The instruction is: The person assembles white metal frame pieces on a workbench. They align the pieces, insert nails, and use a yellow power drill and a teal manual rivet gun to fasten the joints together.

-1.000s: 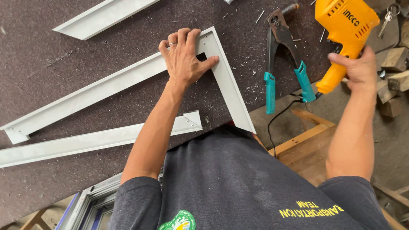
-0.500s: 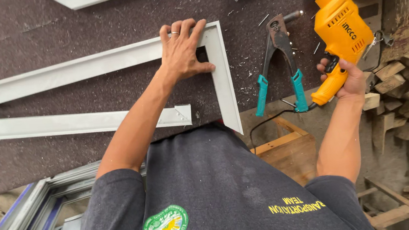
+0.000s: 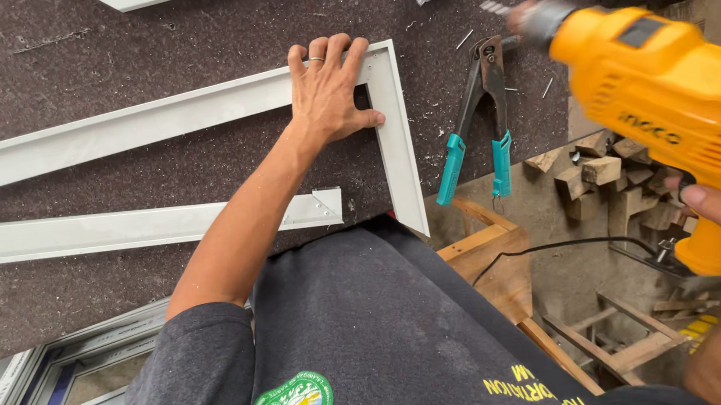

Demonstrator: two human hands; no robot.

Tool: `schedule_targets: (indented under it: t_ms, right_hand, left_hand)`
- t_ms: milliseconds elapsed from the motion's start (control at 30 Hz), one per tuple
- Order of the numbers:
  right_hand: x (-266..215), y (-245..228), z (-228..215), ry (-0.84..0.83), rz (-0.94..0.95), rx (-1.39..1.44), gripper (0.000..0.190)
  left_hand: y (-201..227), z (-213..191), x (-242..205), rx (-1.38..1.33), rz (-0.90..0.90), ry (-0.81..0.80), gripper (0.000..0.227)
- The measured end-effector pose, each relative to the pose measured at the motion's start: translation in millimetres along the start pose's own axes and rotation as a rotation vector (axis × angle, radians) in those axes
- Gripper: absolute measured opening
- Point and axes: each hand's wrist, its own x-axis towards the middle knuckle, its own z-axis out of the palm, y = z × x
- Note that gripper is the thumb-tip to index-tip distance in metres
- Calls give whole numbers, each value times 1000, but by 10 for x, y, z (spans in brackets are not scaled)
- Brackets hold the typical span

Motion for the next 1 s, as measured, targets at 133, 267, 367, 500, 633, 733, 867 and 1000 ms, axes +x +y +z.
schedule_targets:
  t_ms: [133,267,367,500,633,733,867,1000]
  right_hand:
    - [167,-710,337,25,-252,72,54]
    - [375,-1531,562,-31,-237,-162,71]
    - [450,-1816,648,-19,-73,-498,81]
    - [547,-1917,715,4,-116,-685,84]
    - [565,-1926,699,-8,-251,-633,81]
    - [585,-1907,694,-19,-104,-675,83]
    - [606,-1912,695,-24,-51,-683,85]
    - [619,-1934,682,-26,-62,-666,84]
  left_hand:
    - [-20,16,-10,-9,-1,16,116]
    - [-39,15,-26,-29,-2,35,116]
    - [-48,7,-12,-39,-3,30,117]
    - [-51,-4,-21,-61,0,35,116]
    - [-51,15,-13,-88,2,53,117]
    - [-54,11,-14,-80,1,50,117]
    - [-57,14,-15,-81,1,47,117]
    - [-65,41,-12,-81,2,54,117]
